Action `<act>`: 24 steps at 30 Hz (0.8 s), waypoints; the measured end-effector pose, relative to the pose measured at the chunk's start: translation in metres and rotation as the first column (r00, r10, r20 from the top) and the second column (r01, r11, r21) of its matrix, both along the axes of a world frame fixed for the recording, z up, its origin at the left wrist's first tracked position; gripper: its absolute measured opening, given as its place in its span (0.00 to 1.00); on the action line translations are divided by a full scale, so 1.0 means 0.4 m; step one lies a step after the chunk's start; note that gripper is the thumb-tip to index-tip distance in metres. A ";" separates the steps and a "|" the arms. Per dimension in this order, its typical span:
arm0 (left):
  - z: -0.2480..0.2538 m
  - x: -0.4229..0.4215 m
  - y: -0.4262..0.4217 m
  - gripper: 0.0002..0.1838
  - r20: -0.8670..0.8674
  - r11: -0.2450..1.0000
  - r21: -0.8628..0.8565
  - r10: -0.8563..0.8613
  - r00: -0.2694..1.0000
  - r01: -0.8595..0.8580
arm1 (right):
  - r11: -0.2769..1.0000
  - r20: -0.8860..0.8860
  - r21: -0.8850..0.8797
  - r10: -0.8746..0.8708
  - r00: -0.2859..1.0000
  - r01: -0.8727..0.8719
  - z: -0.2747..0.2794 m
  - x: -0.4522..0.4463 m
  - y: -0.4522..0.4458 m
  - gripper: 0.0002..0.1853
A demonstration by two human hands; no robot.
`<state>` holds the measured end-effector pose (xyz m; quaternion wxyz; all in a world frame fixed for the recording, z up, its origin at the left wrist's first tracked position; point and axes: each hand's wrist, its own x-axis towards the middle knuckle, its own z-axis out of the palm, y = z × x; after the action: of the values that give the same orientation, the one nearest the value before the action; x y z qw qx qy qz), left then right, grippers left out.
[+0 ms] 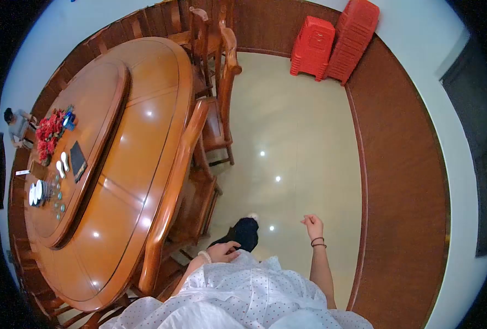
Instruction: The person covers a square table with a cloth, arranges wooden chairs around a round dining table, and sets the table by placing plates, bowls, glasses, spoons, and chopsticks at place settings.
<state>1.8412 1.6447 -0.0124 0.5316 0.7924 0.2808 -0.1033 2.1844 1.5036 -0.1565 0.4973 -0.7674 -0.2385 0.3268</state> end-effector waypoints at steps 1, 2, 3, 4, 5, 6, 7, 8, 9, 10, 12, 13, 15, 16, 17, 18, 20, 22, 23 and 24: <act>0.023 0.057 0.051 0.21 0.033 0.999 0.045 0.001 0.999 -0.003 | 1.000 -0.054 0.008 -0.008 0.999 0.008 -0.016 0.034 0.012 0.09; 0.053 0.120 0.113 0.21 0.063 0.996 0.089 0.003 0.998 -0.009 | 0.978 -0.007 -0.195 0.077 0.997 -0.077 -0.022 0.070 0.018 0.10; 0.072 0.181 0.178 0.20 0.090 0.999 0.022 0.031 0.995 -0.033 | 0.907 0.018 -0.394 0.169 0.985 -0.148 -0.033 0.098 0.009 0.11; 0.128 0.242 0.245 0.20 0.061 0.998 -0.018 0.068 0.996 -0.067 | 0.867 -0.055 -0.459 0.188 0.981 -0.192 -0.056 0.116 -0.023 0.13; 0.147 0.294 0.301 0.20 0.085 0.993 0.048 0.102 0.991 -0.106 | 0.680 -0.075 -0.662 0.359 0.930 -0.316 -0.046 0.132 -0.050 0.20; 0.159 0.343 0.358 0.20 0.114 0.982 0.120 0.135 0.984 -0.149 | 0.595 -0.119 -0.713 0.418 0.901 -0.370 -0.063 0.158 -0.064 0.19; 0.176 0.391 0.412 0.20 0.118 0.979 0.124 0.145 0.982 -0.160 | 0.544 -0.158 -0.737 0.439 0.885 -0.402 -0.086 0.196 -0.064 0.19; 0.196 0.444 0.467 0.20 0.134 0.981 0.093 0.155 0.979 -0.168 | 0.526 -0.183 -0.747 0.426 0.886 -0.407 -0.104 0.246 -0.055 0.19; 0.211 0.499 0.521 0.20 0.149 0.982 0.063 0.168 0.975 -0.178 | 0.523 -0.197 -0.753 0.400 0.895 -0.400 -0.122 0.302 -0.033 0.18; 0.218 0.551 0.573 0.20 0.153 0.978 0.067 0.186 0.971 -0.198 | 0.518 -0.206 -0.759 0.384 0.900 -0.395 -0.139 0.364 -0.006 0.18; 0.228 0.659 0.669 0.21 0.199 0.970 0.016 0.235 0.952 -0.243 | 0.517 -0.208 -0.772 0.345 0.915 -0.370 -0.176 0.506 0.080 0.17; 0.250 0.714 0.717 0.21 0.212 0.966 -0.011 0.256 0.943 -0.259 | 0.518 -0.202 -0.775 0.342 0.918 -0.363 -0.195 0.594 0.135 0.17; 0.302 0.810 0.809 0.21 0.269 0.948 -0.060 0.316 0.910 -0.311 | 0.521 -0.173 -0.780 0.354 0.919 -0.347 -0.219 0.793 0.270 0.17; 0.335 0.865 0.854 0.20 0.332 0.938 -0.114 0.347 0.877 -0.328 | 0.523 -0.153 -0.780 0.375 0.914 -0.345 -0.218 0.909 0.348 0.16; 0.375 0.919 0.907 0.20 0.339 0.921 -0.129 0.389 0.857 -0.367 | 0.530 -0.131 -0.777 0.392 0.911 -0.340 -0.210 1.020 0.425 0.16; 0.419 0.962 0.961 0.19 0.354 0.913 -0.162 0.409 0.841 -0.375 | 0.538 -0.102 -0.774 0.414 0.904 -0.334 -0.199 1.136 0.512 0.16; 0.503 1.045 1.051 0.14 0.428 0.849 -0.253 0.528 0.734 -0.463 | 0.543 -0.031 -0.771 0.488 0.872 -0.331 -0.180 1.381 0.722 0.15; 0.524 1.086 1.128 0.10 0.499 0.751 -0.344 0.655 0.568 -0.564 | 0.509 0.106 -0.790 0.662 0.742 -0.341 -0.194 1.626 0.977 0.15; 0.541 1.117 1.161 0.11 0.503 0.621 -0.417 0.766 0.401 -0.663 | 0.449 0.253 -0.823 0.839 0.483 -0.348 -0.227 1.781 1.150 0.15; 0.534 1.131 1.193 0.11 0.487 0.588 -0.418 0.788 0.376 -0.693 | 0.429 0.407 -0.853 0.903 0.136 -0.298 -0.274 1.923 1.347 0.15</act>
<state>2.2936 2.1218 0.2013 0.6361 0.5252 0.4022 0.3972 2.9535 2.0424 -0.2661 -0.1540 -0.7375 -0.6428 0.1383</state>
